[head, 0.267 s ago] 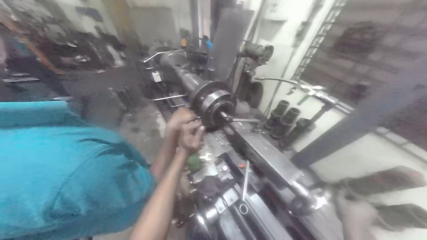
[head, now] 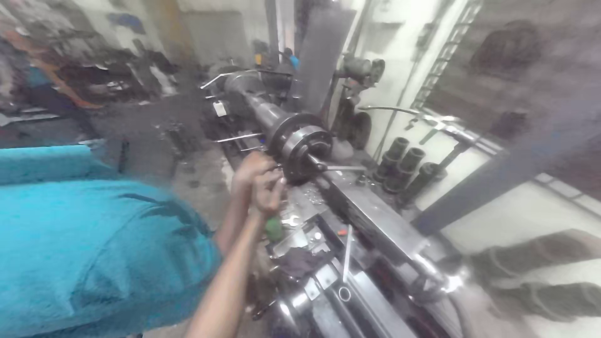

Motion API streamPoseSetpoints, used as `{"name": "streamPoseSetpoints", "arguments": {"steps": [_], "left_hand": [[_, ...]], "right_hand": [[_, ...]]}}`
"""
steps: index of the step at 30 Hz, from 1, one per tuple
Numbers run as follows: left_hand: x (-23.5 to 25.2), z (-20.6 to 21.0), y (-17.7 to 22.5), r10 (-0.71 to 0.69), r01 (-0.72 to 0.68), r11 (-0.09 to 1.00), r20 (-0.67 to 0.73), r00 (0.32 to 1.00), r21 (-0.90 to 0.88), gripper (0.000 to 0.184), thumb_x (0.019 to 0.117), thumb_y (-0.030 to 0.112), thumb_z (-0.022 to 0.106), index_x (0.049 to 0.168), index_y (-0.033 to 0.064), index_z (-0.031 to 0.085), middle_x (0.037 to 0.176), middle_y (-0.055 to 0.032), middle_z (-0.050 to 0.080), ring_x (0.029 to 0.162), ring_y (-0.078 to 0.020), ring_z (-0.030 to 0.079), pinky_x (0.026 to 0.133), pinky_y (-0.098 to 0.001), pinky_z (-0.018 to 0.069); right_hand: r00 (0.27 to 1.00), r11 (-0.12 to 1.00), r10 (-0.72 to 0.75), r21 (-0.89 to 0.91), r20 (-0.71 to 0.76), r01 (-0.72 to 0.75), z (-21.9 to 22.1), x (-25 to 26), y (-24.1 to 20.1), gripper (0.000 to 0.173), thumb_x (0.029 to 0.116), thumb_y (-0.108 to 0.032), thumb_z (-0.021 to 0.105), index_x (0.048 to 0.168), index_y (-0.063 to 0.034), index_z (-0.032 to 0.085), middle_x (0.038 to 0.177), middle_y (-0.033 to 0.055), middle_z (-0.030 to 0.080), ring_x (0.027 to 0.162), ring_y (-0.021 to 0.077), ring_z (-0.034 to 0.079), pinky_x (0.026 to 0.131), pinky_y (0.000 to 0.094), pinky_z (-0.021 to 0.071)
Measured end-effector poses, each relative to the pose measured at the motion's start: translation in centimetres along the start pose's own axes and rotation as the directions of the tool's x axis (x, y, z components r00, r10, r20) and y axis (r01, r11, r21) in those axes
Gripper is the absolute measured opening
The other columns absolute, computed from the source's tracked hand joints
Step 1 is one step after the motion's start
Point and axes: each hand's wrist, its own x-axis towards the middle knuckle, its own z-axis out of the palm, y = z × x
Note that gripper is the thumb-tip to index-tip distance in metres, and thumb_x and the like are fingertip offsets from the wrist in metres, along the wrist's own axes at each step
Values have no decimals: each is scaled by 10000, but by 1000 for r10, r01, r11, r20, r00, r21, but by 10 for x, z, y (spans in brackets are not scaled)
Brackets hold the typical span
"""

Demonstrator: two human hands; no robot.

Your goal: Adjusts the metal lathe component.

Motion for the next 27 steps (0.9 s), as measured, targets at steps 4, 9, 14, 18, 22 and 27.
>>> {"name": "streamPoseSetpoints", "arguments": {"steps": [4, 9, 14, 18, 22, 27], "left_hand": [[-1, -1, 3, -22, 22, 1000, -3, 1000, -8, 407, 965, 315, 501, 653, 77, 607, 647, 7, 604, 569, -56, 553, 525, -262, 490], [2, -3, 2, 28, -28, 999, 22, 999, 27, 453, 976, 355, 486, 634, 76, 589, 680, -23, 605, 628, -98, 572, 585, -314, 510], [1, -3, 0, 34, -34, 999, 11, 999, -12, 405, 968, 323, 498, 634, 106, 572, 627, 13, 559, 567, -77, 534, 527, -276, 474], [2, -1, -1, 62, -62, 998, 1, 998, -28, 434, 979, 340, 484, 618, 108, 554, 590, 23, 531, 534, -65, 509, 507, -265, 453], [2, -1, -1, 85, -85, 996, -7, 996, 23, 473, 987, 356, 475, 595, 102, 544, 602, 11, 534, 566, -74, 515, 541, -278, 458], [1, -2, 1, 55, -55, 998, 2, 998, 39, 469, 987, 357, 469, 597, 108, 545, 607, 15, 533, 577, -69, 517, 540, -269, 448]], "right_hand": [[967, 969, 199, 113, 157, -218, 39, -26, 16, 353, 822, -352, 735, 924, -14, 733, 884, 222, 721, 841, 410, 699, 749, 662, 524], [976, 973, 131, 167, 176, -161, 25, -66, 6, 297, 900, -287, 658, 810, -13, 728, 728, 204, 689, 692, 413, 672, 652, 684, 503], [956, 962, 107, 214, 272, -168, -25, -85, -30, 384, 988, -282, 569, 822, 37, 704, 719, 221, 663, 684, 397, 648, 672, 652, 489], [961, 953, 124, 239, 248, -185, -50, -84, -41, 352, 977, -279, 575, 829, 13, 703, 721, 185, 668, 678, 349, 649, 666, 619, 495], [988, 951, 84, 287, 130, -118, -75, -70, -53, 382, 985, -268, 570, 789, 42, 679, 670, 166, 648, 594, 286, 635, 601, 540, 514], [993, 965, 93, 254, -74, -71, -94, -42, -71, 434, 964, -267, 620, 686, 66, 642, 656, 171, 640, 601, 246, 618, 621, 471, 500]]}}
